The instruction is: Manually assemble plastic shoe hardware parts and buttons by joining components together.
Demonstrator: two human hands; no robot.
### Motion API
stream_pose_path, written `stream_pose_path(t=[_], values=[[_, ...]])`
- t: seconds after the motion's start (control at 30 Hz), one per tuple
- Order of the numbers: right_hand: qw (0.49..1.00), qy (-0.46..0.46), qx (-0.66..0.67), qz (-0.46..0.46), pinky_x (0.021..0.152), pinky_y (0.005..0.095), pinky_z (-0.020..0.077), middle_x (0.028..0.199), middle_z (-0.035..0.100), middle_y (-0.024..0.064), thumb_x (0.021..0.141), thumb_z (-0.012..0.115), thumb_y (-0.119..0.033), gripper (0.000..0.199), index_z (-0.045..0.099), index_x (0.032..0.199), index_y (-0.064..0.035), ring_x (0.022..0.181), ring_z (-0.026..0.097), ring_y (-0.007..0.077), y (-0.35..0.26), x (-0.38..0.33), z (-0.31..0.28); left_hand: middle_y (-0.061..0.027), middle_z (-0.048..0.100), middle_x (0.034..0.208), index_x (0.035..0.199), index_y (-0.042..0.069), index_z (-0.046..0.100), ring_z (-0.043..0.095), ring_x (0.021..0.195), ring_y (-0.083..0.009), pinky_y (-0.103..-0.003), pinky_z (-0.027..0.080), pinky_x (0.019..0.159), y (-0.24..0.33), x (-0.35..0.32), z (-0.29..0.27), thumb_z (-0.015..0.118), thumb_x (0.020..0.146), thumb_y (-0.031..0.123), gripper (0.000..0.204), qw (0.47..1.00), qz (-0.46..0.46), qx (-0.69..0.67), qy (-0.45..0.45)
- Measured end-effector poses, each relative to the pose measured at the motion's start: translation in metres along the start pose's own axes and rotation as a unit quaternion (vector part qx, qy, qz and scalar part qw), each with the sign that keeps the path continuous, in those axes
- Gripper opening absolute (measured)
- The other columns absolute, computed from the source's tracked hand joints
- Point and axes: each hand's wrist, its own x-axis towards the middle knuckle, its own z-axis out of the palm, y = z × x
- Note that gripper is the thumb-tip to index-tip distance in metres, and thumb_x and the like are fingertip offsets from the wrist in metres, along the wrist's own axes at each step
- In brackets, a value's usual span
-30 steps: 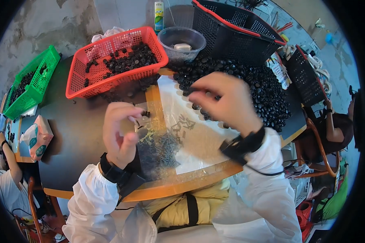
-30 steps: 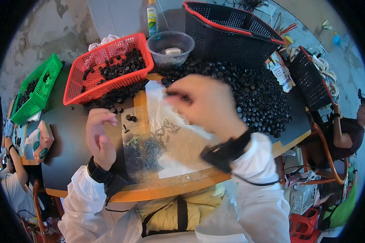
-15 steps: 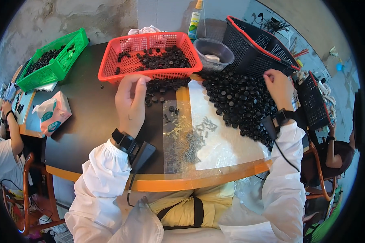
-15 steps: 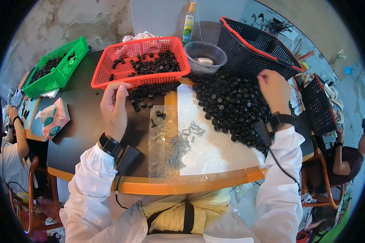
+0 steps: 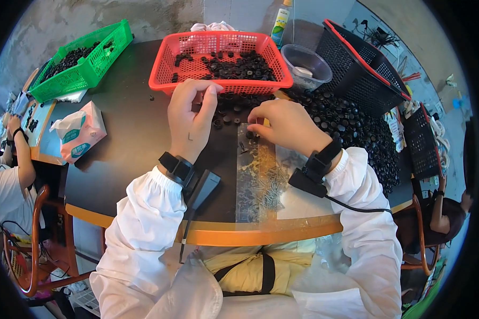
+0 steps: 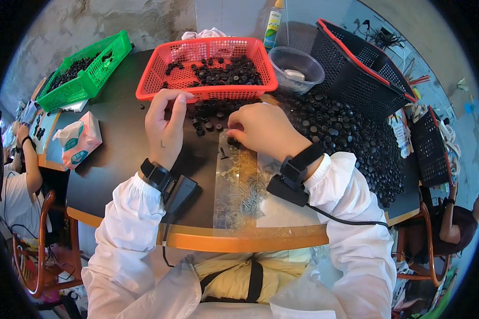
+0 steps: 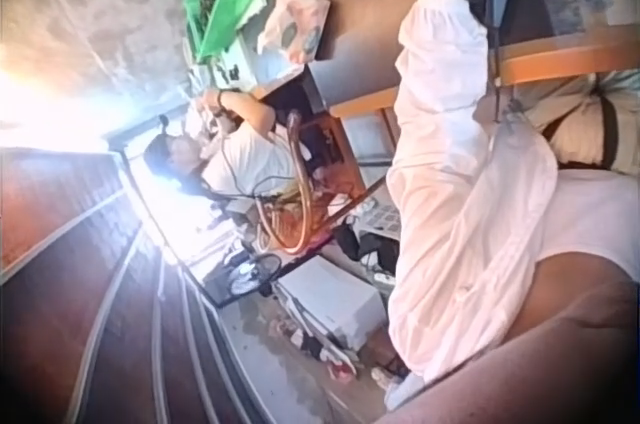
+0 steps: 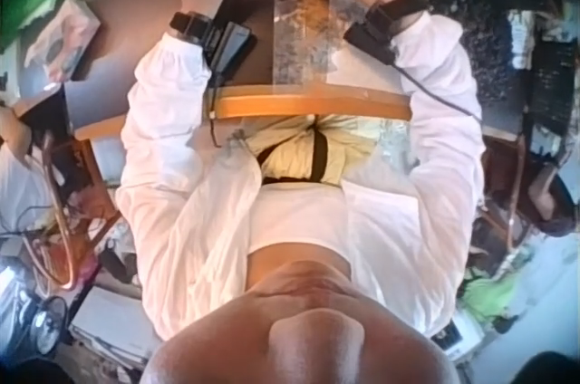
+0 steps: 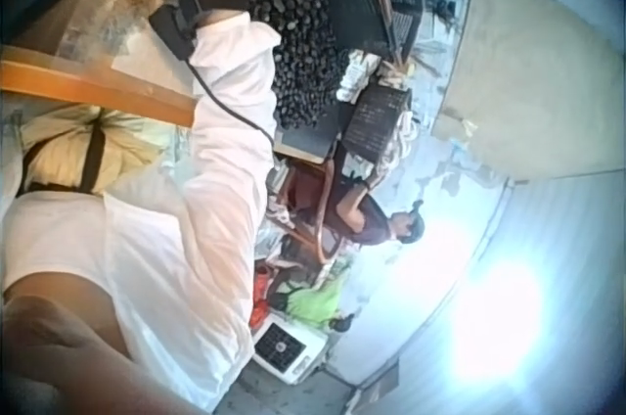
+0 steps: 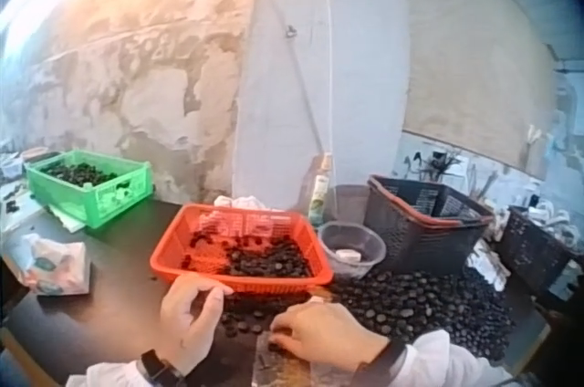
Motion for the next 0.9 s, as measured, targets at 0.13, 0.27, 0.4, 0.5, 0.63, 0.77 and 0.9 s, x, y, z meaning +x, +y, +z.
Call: stream_pose_path(t=[0.13,0.27,0.4,0.5,0.63,0.77,0.9], values=[[0.991,0.127,-0.042,-0.029,0.073,0.0386,0.0505,0.085,0.067,0.006,0.081,0.067,-0.017,0.02,0.067,0.099,-0.0083,0.085,0.064,0.0268,0.008,0.011,0.013,0.0028,0.059,0.086,0.095,0.003,0.063,0.048,0.075,-0.0026,-0.019,0.039,0.067,-0.005,0.001,-0.002,0.054,0.098,0.014,0.015,0.997,-0.052,-0.026,0.046],[0.991,0.126,-0.049,-0.012,0.072,0.0397,0.0506,0.085,0.066,0.0062,0.08,0.068,-0.015,0.022,0.065,0.101,-0.0081,0.085,0.064,0.0276,0.007,0.026,0.016,0.002,0.058,0.085,0.094,0.003,0.064,0.05,0.073,-0.004,-0.02,0.041,0.066,-0.004,0.0,0.0,0.057,0.095,0.014,0.013,0.989,-0.092,-0.086,0.075],[0.99,0.104,-0.093,-0.002,0.071,0.0402,0.0506,0.086,0.066,0.0064,0.078,0.07,-0.017,0.025,0.066,0.101,-0.0099,0.085,0.064,0.0286,0.005,0.036,0.019,0.0005,0.057,0.083,0.09,0.003,0.065,0.051,0.07,-0.0057,-0.022,0.042,0.065,-0.003,0.0,-0.002,0.06,0.092,0.012,0.011,0.991,-0.087,-0.076,0.065],[0.987,0.098,-0.128,-0.024,0.071,0.0405,0.0505,0.087,0.067,0.0064,0.077,0.071,-0.019,0.025,0.066,0.1,-0.0113,0.085,0.064,0.0287,0.007,0.038,0.019,0.001,0.057,0.08,0.088,0.003,0.065,0.05,0.068,-0.0054,-0.021,0.042,0.063,-0.001,0.0,-0.001,0.06,0.091,0.011,0.01,0.994,-0.074,-0.058,0.047],[0.983,0.108,-0.139,-0.055,0.071,0.041,0.0499,0.085,0.064,0.0066,0.076,0.072,-0.021,0.021,0.064,0.094,-0.0113,0.084,0.064,0.0288,0.011,0.037,0.019,0.0017,0.057,0.077,0.087,0.003,0.066,0.051,0.068,-0.0049,-0.022,0.042,0.061,0.004,-0.001,0.001,0.061,0.09,0.009,0.008,0.996,-0.068,-0.051,0.021],[0.987,0.126,-0.081,-0.06,0.07,0.0414,0.0495,0.085,0.062,0.0081,0.077,0.072,-0.02,0.022,0.06,0.092,-0.0088,0.083,0.063,0.0301,0.005,0.021,-0.005,-0.0025,0.062,0.082,0.087,0.002,0.064,0.057,0.075,-0.0093,-0.022,0.045,0.068,0.018,-0.002,-0.001,0.06,0.088,0.007,0.006,0.983,0.007,-0.059,-0.176],[0.99,0.103,0.094,-0.007,0.069,0.0346,0.0514,0.093,0.065,0.0085,0.078,0.07,-0.01,0.026,0.06,0.102,-0.0044,0.082,0.065,0.0253,0.0,-0.009,-0.032,-0.0028,0.061,0.081,0.082,0.007,0.067,0.058,0.078,-0.022,-0.032,0.049,0.067,0.029,-0.013,0.01,0.071,0.073,0.006,0.01,0.912,0.148,0.006,-0.382]])
